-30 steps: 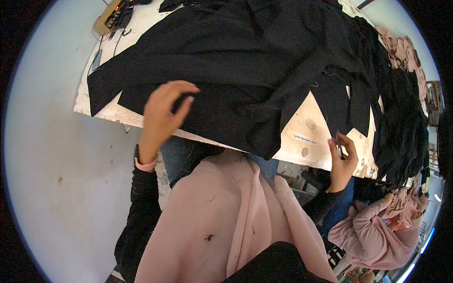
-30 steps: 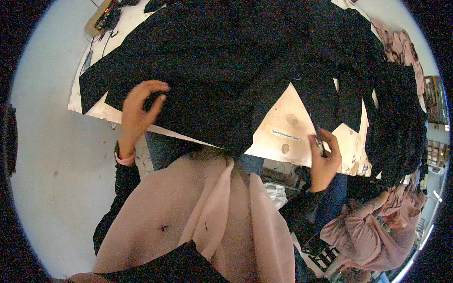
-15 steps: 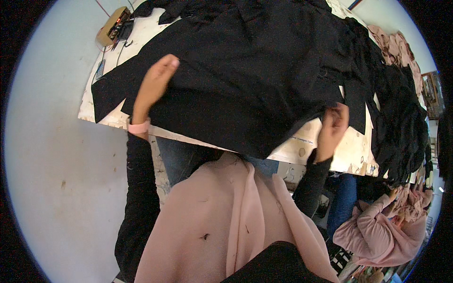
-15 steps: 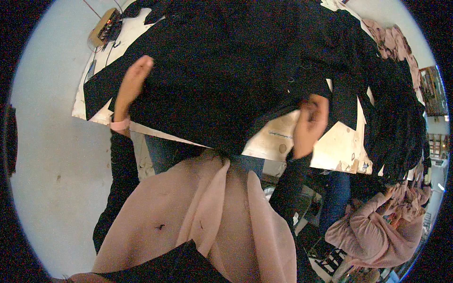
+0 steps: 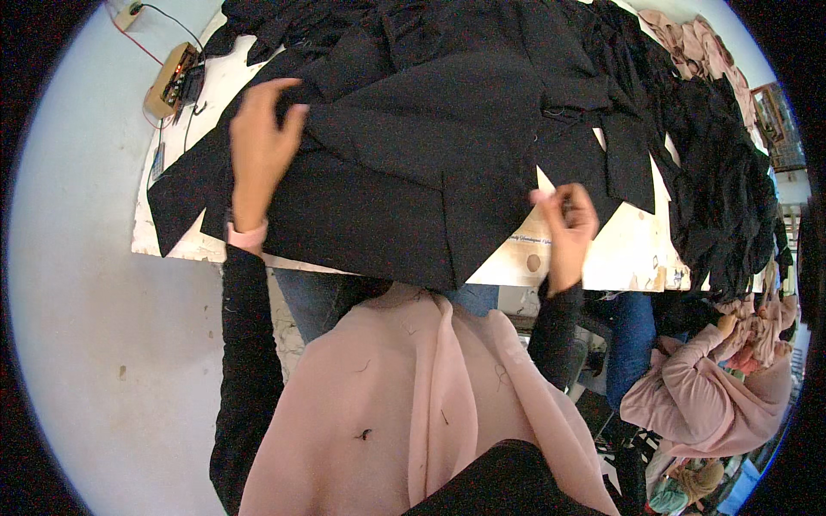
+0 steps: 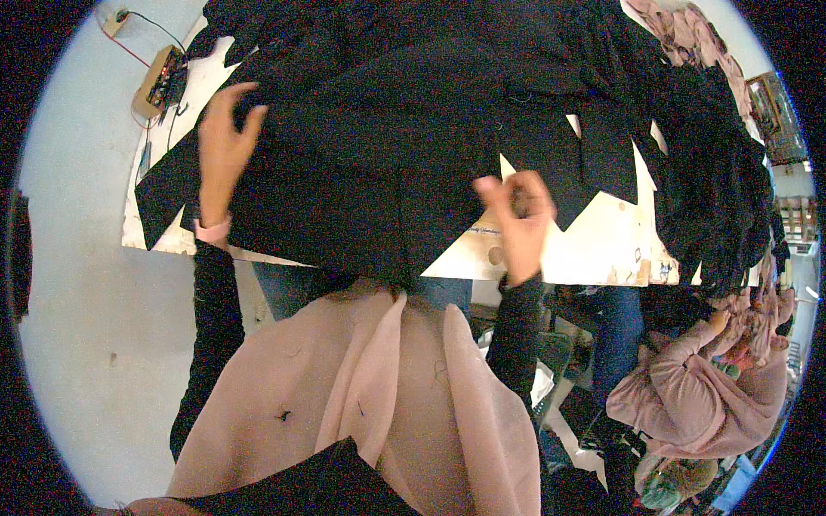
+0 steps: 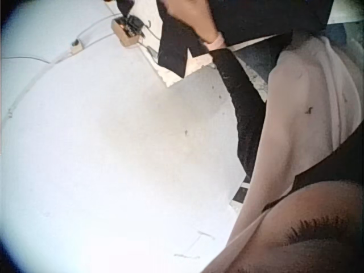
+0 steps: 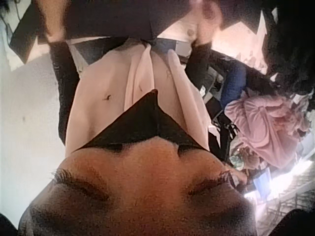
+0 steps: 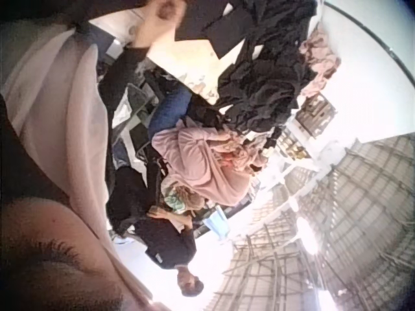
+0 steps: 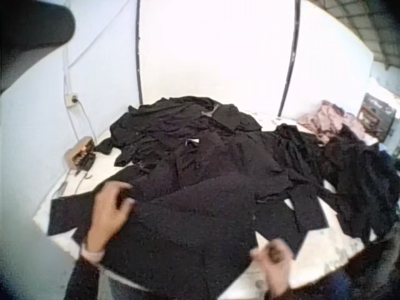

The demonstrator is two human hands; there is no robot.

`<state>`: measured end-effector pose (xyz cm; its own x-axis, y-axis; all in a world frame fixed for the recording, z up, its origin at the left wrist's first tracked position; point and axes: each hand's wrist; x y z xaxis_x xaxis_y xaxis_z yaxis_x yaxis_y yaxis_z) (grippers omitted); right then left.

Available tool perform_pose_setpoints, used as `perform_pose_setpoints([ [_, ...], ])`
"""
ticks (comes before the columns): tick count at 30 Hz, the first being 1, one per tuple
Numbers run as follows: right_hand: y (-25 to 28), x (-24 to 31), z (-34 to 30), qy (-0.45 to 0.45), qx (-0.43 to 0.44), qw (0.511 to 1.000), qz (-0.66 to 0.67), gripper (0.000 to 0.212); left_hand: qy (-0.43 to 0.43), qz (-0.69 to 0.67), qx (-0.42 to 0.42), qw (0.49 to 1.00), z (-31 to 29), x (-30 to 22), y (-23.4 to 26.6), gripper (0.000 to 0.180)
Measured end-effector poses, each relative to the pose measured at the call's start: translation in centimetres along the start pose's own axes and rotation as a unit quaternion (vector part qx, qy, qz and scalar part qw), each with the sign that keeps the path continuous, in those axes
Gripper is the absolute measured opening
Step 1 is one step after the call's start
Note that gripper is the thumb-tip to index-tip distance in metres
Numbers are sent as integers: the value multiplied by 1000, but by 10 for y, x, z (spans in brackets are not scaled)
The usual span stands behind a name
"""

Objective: The person uses a small cutting tool to trim loose threads and tags from a black shirt laid on a table. They repeatedly lift and reposition the shirt to access different areas, cutting threads near seams, buttons, and the collar.

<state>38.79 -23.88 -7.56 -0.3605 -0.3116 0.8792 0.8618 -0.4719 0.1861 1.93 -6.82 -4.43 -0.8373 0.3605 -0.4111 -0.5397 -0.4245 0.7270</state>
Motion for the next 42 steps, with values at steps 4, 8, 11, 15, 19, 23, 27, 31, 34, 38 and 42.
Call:
perform_pose_setpoints([
  [4, -57, -2, -36, 29, 133, 973, -186, 48, -171, -168, 162, 957, -30, -65, -57, 31],
  [8, -55, -13, -35, 33, 96, 966, -239, 33, -184, -140, 241, 943, -32, -80, -94, 20],
  [11, -11, -18, -27, -88, -47, 994, 47, 22, 30, -263, 402, 877, -12, -60, -98, 20],
  [15, 40, -21, -26, -183, -230, 938, 183, 13, 121, -292, 334, 888, 8, -44, -93, 31],
  [19, 52, -22, -29, -157, -196, 948, 196, 15, 53, -299, 338, 891, 9, -46, -96, 32],
  [23, 49, -20, -31, -138, -204, 953, 173, 15, 53, -307, 329, 892, 10, -48, -99, 32],
  [27, 52, -23, -33, -136, -216, 955, 153, 18, 71, -297, 326, 895, 11, -56, -89, 28],
  [31, 80, -29, -32, -85, -279, 951, 101, 20, -19, -243, 236, 941, -5, -65, -50, 40],
  [34, 108, -30, -22, 13, -320, 914, -248, 24, -53, -48, 204, 976, -40, -54, -3, 83],
  [38, 92, -24, -7, 48, -259, 924, -276, 29, 81, 47, 134, 987, -89, -35, 20, 89],
  [42, 10, -5, 6, 31, 60, 995, -74, 49, 179, 50, 72, 980, -115, -31, 15, 85],
])
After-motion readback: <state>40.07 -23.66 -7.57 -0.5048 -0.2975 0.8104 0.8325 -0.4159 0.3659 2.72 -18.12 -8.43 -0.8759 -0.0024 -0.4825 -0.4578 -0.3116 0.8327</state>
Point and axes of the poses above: each hand's wrist, its own z-axis towards the middle knuckle, its own y-axis out of the back of the hand, x = y × z, and after that the axes turned 11 degrees about y, right-handed
